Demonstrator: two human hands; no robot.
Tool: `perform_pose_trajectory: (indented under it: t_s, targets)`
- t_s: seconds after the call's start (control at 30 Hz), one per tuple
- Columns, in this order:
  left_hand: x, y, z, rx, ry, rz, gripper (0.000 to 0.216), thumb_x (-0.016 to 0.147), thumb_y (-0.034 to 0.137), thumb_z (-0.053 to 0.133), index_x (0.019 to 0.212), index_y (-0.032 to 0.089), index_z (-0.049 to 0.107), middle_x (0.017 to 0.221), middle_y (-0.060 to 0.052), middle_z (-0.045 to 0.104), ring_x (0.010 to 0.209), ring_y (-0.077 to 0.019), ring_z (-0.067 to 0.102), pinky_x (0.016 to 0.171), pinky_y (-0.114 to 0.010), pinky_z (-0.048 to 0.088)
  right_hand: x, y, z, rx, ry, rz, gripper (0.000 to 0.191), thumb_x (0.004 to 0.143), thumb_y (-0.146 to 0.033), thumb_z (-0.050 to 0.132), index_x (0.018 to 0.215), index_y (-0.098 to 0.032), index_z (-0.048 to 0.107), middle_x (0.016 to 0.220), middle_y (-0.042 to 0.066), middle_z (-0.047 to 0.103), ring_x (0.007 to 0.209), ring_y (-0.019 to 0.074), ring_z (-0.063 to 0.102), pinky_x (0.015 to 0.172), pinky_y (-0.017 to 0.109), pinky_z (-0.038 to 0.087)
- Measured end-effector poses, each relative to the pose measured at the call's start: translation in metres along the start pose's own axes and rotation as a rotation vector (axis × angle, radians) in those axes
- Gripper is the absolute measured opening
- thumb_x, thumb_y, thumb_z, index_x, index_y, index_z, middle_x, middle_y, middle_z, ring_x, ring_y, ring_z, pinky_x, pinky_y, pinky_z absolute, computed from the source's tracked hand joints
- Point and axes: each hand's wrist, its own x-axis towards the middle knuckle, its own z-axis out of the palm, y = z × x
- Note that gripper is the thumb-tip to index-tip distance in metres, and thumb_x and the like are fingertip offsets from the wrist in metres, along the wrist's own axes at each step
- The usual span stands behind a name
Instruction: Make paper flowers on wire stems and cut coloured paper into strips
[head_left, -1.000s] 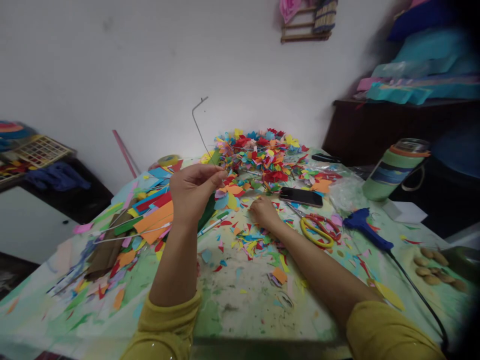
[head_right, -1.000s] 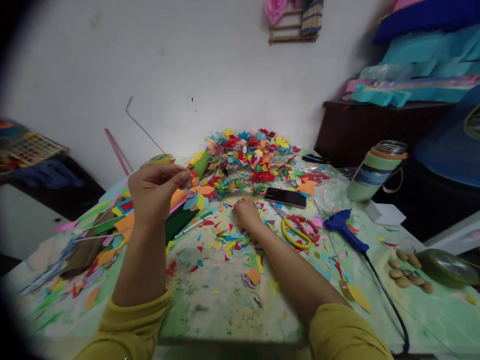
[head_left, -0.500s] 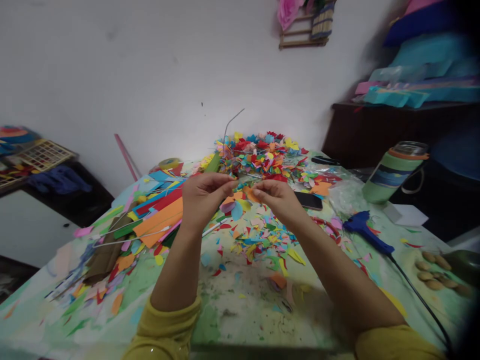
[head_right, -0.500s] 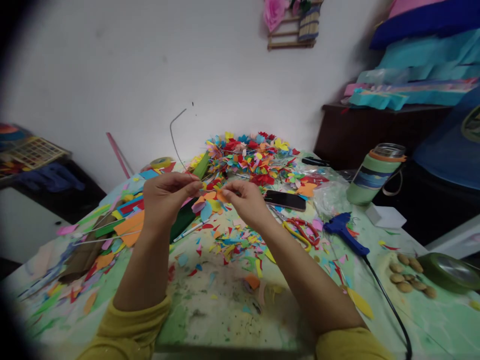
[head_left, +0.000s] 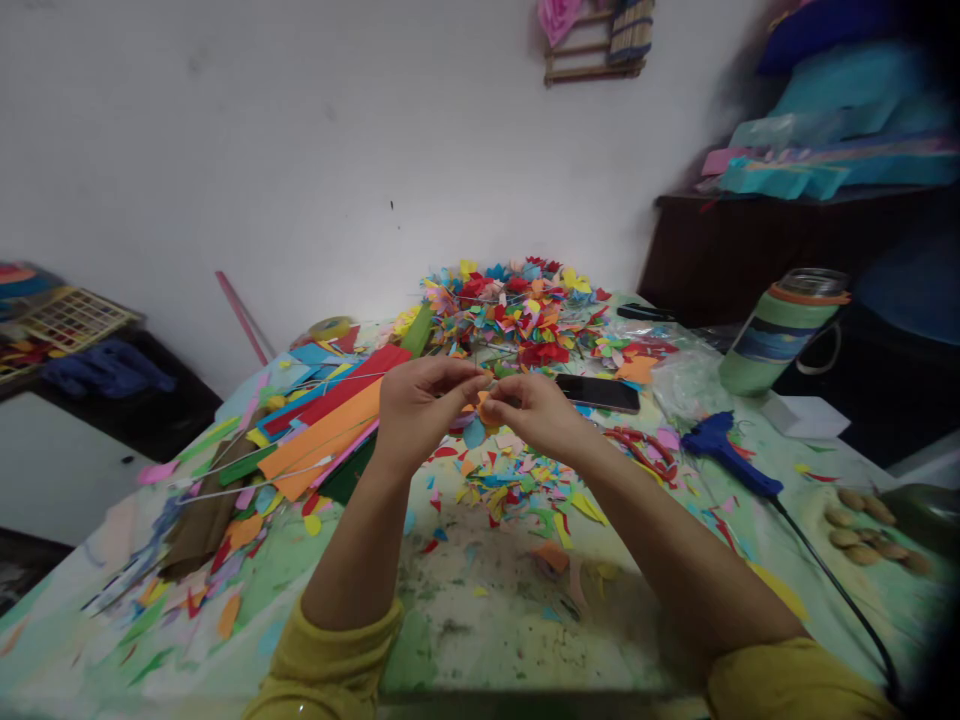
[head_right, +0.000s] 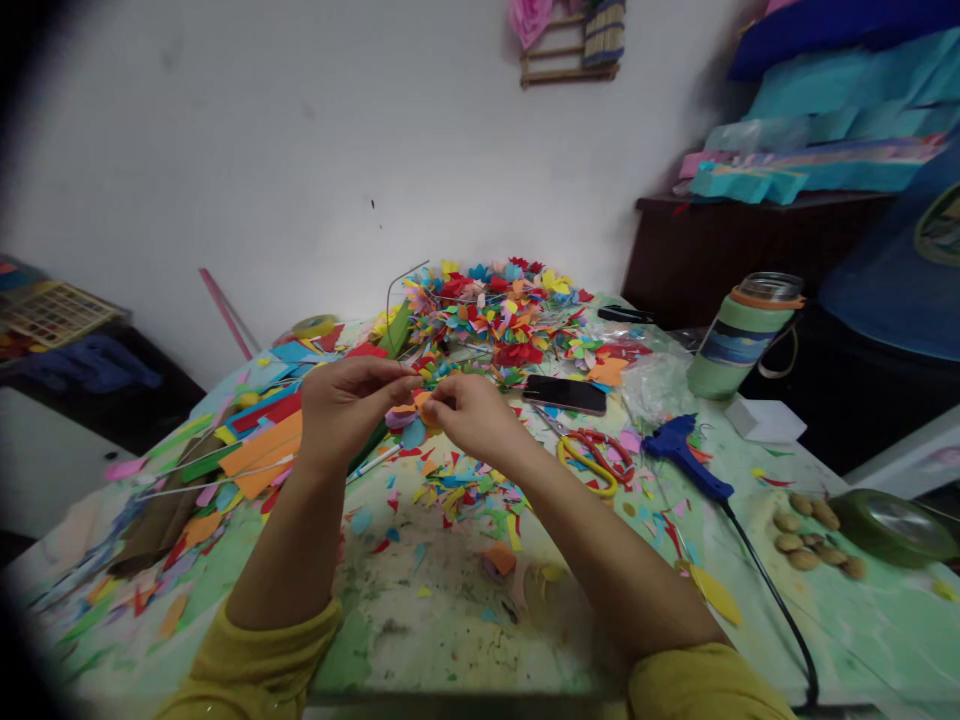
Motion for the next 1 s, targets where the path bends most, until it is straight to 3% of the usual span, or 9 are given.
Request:
perform_pose_trajectory:
  t_s: [0.3, 0.53, 0.7, 1.0]
  targets:
    - [-0.0030, -0.0007, 0.0038, -0.034, -0.045, -0.011, 0.012, 0.071, 0.030, 0.074, 0.076, 0.019, 0.074, 0.063, -0.002, 0.069, 0.053, -0.0127, 0.061, 0.048, -0.022, 0.048, -0.0012, -0.0021, -0.0012, -0.181, 0.008, -0.049, 0.021, 0.079, -0.021, 0.054, 0.062, -0.017, 0.067, 0.060, 0.000, 0.059, 0.056, 0.0113, 0.047, 0.054, 0.026, 0.029]
    - [-0.0053, -0.0023, 0.0064, -0.059, -0.049, -0.006, 0.009, 0.071, 0.027, 0.074, 0.075, 0.019, 0.073, 0.064, -0.002, 0.069, 0.054, -0.0138, 0.063, 0.050, -0.024, 0.051, -0.0011, -0.0007, -0.0019, -0.160, -0.008, -0.030, 0.018, 0.078, -0.019, 0.055, 0.066, -0.018, 0.069, 0.060, 0.000, 0.060, 0.055, 0.0111, 0.048, 0.054, 0.025, 0.030]
    - [-0.0055, -0.0015, 0.0064, -0.070, -0.062, 0.006, 0.010, 0.072, 0.028, 0.074, 0.074, 0.019, 0.073, 0.064, -0.002, 0.069, 0.053, -0.0133, 0.063, 0.048, -0.023, 0.050, 0.0003, 0.0031, -0.0007, -0.075, 0.054, 0.032, 0.009, 0.073, -0.023, 0.062, 0.066, -0.018, 0.067, 0.060, 0.000, 0.063, 0.056, 0.0117, 0.053, 0.052, 0.024, 0.033]
    - [-0.0007, 0.0031, -0.0005, -0.068, 0.031, 0.022, 0.006, 0.072, 0.023, 0.073, 0.070, 0.018, 0.070, 0.058, 0.002, 0.066, 0.050, -0.0100, 0.061, 0.049, -0.019, 0.050, 0.0030, 0.0030, -0.0028, 0.015, 0.074, 0.014, 0.014, 0.073, -0.029, 0.069, 0.072, -0.016, 0.065, 0.065, 0.002, 0.067, 0.059, 0.0122, 0.058, 0.055, 0.024, 0.040]
